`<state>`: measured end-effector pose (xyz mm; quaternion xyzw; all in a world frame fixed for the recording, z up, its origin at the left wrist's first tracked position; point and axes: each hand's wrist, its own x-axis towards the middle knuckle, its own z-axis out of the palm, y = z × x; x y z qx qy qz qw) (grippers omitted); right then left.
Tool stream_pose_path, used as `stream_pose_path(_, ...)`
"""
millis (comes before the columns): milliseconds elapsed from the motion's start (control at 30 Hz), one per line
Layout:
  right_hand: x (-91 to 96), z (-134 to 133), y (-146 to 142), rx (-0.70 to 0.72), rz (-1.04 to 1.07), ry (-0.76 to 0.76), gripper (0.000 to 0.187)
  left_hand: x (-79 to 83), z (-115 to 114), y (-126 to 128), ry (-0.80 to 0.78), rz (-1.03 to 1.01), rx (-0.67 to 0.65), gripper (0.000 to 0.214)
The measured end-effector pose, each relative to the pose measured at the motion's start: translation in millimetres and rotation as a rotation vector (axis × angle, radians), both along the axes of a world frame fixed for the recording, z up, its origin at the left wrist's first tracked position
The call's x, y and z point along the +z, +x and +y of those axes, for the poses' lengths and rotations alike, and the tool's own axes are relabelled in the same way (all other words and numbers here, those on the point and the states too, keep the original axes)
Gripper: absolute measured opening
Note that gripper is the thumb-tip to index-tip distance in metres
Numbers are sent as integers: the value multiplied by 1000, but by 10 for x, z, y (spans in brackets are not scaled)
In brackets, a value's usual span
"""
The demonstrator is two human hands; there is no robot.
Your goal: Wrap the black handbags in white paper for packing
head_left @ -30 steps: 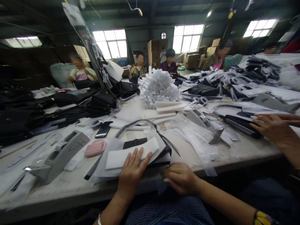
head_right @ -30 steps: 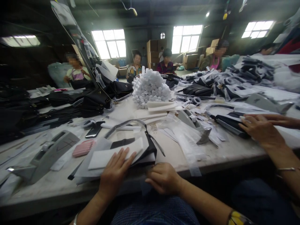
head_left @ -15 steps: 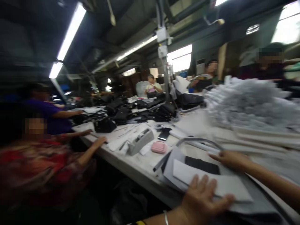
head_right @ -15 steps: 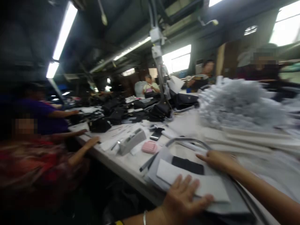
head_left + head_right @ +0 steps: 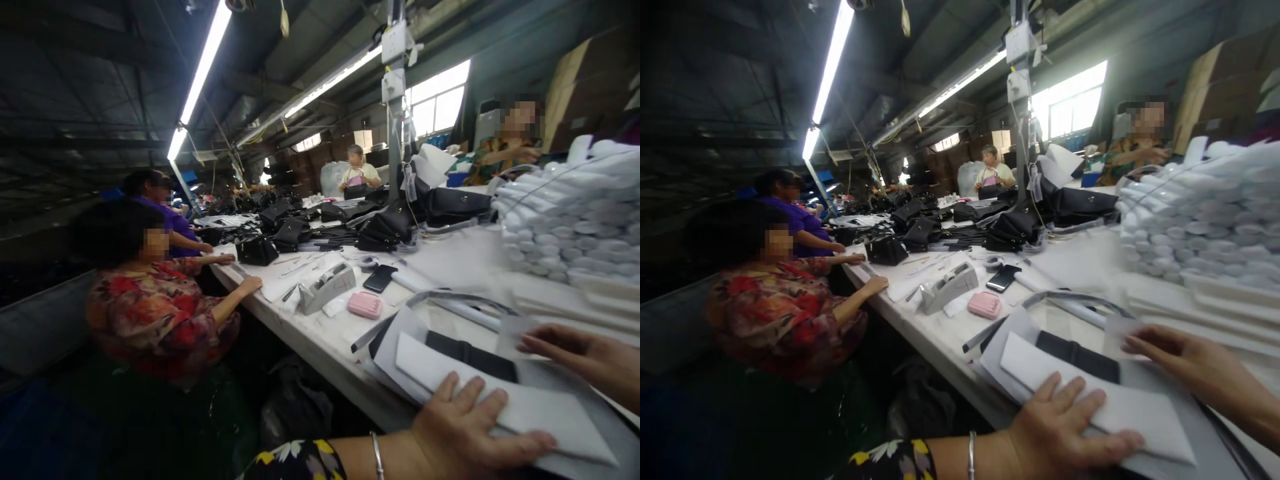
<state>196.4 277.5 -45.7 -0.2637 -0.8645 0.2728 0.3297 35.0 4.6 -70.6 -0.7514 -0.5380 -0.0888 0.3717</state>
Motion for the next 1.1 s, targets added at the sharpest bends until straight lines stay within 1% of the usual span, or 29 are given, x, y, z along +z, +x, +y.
stream_pose_path(33,118,-132,18,51,-80,-87,34,5,-14,3,-15,-19,-11,49)
stream_pose_path(100,356,-386,50,-6,-55,-139,33,17,-36,25,-32,-73,-44,49)
stream_pose_path(167,549,-565,57,-96,-20,-132,37,27,-36,48,-49,-150,-62,49)
stream_pose_path(233,654,-639,60,-118,79,-151,41,27,-7,50,-87,-203,-89,52)
stream_pose_path(300,684,-675,107,-72,141,-157,36,22,28,35,-112,-239,-117,54)
stream_pose_path(400,678,-849,264,-18,79,-68,20,31,37,21,-115,-263,-148,55)
stream_pose_path(500,640,-1161,440,-11,-78,26,10,58,17,36,-116,-268,-152,54)
stream_pose_path(600,552,-1438,555,25,-145,100,15,81,18,49,-129,-273,-145,53)
stream_pose_path(733,417,-1663,602,92,-129,343,31,94,36,42,-140,-302,-159,49)
stream_pose_path(867,350,-1841,604,68,-132,517,39,104,33,41,-163,-349,-173,44)
stream_pose_path(967,303,-1965,603,22,-149,592,38,115,28,51,-159,-384,-181,43)
stream_pose_path(1100,188,-2060,624,-19,-152,617,35,118,27,60,-162,-408,-175,42)
